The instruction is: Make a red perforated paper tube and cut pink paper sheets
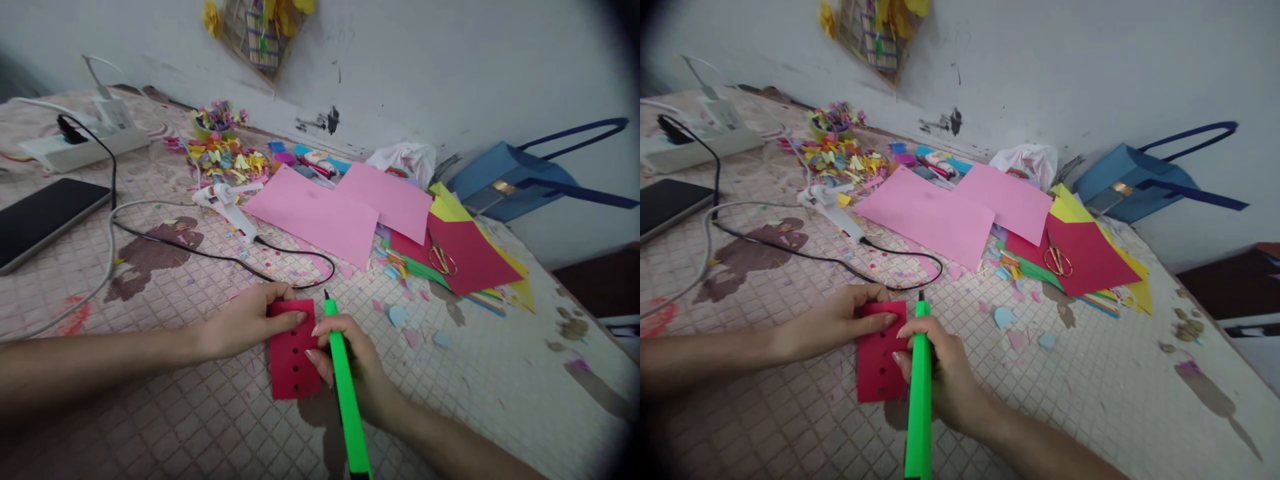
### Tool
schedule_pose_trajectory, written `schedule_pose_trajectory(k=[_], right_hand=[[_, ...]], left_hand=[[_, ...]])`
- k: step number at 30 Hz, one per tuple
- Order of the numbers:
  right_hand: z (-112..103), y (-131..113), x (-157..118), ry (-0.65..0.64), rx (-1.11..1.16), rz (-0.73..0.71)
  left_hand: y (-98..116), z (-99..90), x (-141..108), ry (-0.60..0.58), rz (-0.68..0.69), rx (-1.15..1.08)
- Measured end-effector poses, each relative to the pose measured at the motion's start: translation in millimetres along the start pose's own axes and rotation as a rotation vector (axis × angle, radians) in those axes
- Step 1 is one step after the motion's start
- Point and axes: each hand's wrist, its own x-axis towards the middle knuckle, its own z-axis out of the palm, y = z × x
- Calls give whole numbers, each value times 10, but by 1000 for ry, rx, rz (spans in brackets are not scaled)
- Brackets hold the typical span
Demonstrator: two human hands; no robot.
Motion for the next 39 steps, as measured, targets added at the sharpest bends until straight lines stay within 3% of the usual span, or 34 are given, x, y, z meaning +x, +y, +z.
schedule_pose_trajectory(k=[13, 29, 39], right_hand=[[-2, -128, 88, 59, 132, 97], [-4, -109, 71, 49, 76, 98], [-10, -66, 50, 37, 56, 68]], left_hand=[[19, -19, 2, 28, 46, 27], [-38, -22, 4, -64, 35, -35], [-19, -8, -7, -27, 23, -19]])
